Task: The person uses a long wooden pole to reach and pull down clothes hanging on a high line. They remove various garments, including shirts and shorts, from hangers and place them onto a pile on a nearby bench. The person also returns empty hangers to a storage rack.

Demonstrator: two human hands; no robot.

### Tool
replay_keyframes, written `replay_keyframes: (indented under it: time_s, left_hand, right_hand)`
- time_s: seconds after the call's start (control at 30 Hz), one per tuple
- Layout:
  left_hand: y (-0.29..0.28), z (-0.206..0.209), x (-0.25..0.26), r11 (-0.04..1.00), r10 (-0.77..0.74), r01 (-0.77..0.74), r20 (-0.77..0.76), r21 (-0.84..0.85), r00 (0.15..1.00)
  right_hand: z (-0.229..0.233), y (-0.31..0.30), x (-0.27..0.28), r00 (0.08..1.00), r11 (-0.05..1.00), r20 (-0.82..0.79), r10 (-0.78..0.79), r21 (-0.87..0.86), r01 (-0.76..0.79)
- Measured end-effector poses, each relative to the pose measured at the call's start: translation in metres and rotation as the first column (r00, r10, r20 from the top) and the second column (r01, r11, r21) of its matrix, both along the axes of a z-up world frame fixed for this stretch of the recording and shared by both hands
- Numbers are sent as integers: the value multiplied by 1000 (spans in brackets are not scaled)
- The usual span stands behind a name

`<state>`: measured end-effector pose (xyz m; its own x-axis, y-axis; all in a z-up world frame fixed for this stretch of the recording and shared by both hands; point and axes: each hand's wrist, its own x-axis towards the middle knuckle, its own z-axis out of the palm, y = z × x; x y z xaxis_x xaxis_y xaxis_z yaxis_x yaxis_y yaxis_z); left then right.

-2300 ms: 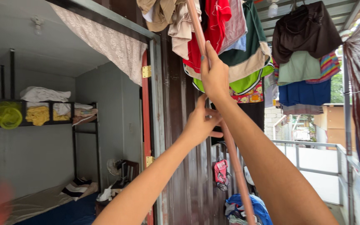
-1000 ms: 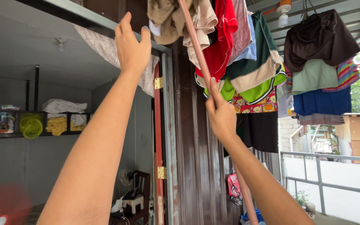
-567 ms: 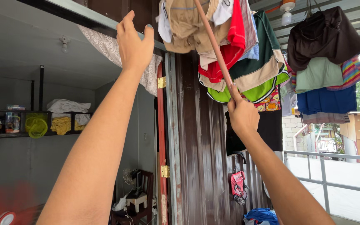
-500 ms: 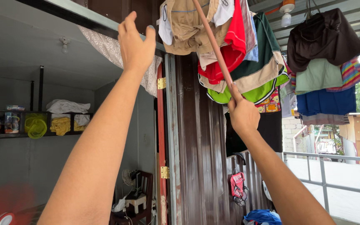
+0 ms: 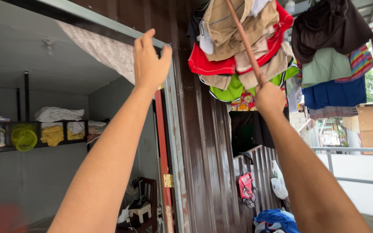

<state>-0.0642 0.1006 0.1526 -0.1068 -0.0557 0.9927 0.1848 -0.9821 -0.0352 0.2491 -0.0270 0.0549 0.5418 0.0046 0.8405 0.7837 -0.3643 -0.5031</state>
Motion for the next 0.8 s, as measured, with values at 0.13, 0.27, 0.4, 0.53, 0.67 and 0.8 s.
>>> replay_keyframes:
  time_s: [0.13, 0.27, 0.4, 0.53, 0.67, 0.8]
  left_hand:
    - [10, -12, 35, 999, -33, 34, -27, 17, 999]
    - [16, -18, 80, 996, -63, 66, -50, 65, 997]
    - [20, -21, 139, 992, -113, 118, -93, 50, 989]
    - [17, -14, 201, 986, -159, 162, -66, 45, 985]
    - [24, -10, 244, 975, -221, 222, -48, 5, 974]
    - [34, -25, 279, 965, -260, 258, -52, -36, 964]
  right_hand:
    - [-2, -1, 40, 999, 1000, -46, 10, 30, -9]
    - [-4, 8, 81, 1000, 998, -19, 10, 55, -9]
    - [-5, 8, 127, 999, 1000, -50, -7, 9, 8]
    - [-5, 11, 167, 997, 999, -63, -48, -26, 47]
    - [-7, 18, 200, 997, 997, -74, -38, -70, 33]
    - [-11, 24, 223, 996, 998, -81, -37, -61, 32]
